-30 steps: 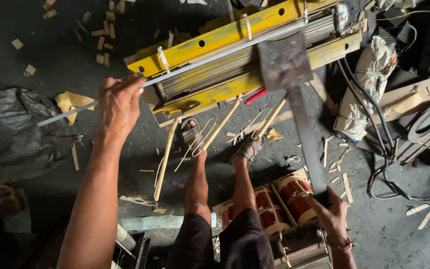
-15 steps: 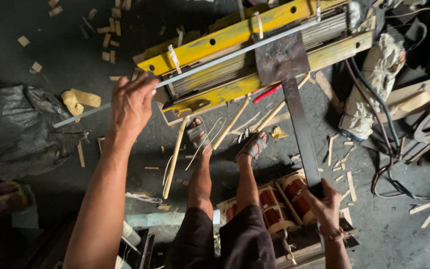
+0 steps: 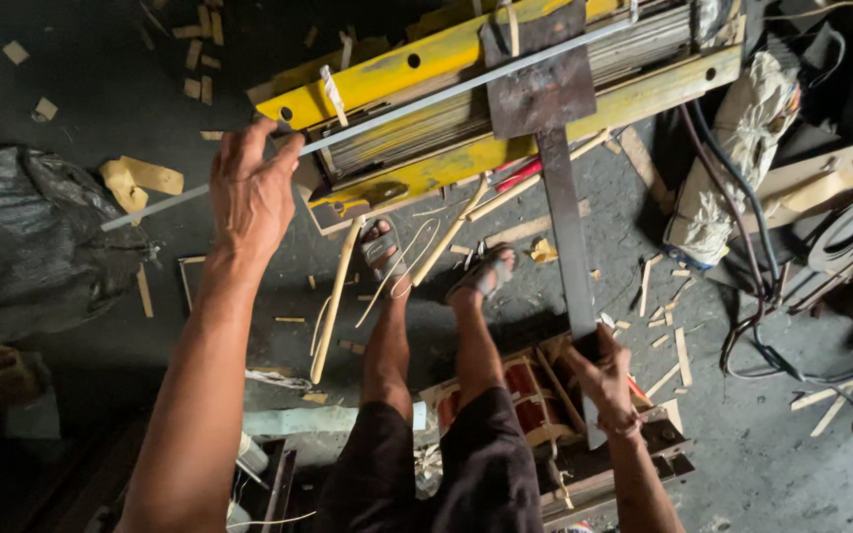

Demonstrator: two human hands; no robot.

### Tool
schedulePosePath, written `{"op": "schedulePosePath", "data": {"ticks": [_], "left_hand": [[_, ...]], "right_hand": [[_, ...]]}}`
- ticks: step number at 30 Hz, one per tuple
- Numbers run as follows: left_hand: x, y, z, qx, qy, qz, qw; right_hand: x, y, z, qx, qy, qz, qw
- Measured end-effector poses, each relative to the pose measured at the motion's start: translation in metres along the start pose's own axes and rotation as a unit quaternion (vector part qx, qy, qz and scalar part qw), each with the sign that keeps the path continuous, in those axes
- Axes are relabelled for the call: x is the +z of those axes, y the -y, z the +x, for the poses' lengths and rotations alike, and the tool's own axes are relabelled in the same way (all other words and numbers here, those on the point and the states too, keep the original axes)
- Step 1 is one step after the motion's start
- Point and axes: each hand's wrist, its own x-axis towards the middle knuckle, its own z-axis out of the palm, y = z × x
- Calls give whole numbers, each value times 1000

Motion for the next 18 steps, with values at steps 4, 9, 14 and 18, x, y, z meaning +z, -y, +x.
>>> {"op": "schedulePosePath", "data": {"ticks": [4, 9, 14, 18], "left_hand": [[9, 0, -3, -23, -15, 28, 999], [24, 6, -7, -15, -24, 71, 997], [41, 5, -13, -43, -52, 43, 997], [46, 5, -12, -33, -65, 72, 995]], "right_hand": [[8, 6, -8, 15, 15, 32, 999], [12, 12, -16, 1, 14, -14, 1000], [10, 12, -14, -41, 48, 0, 998], [7, 7, -12, -23, 30, -66, 997]]}}
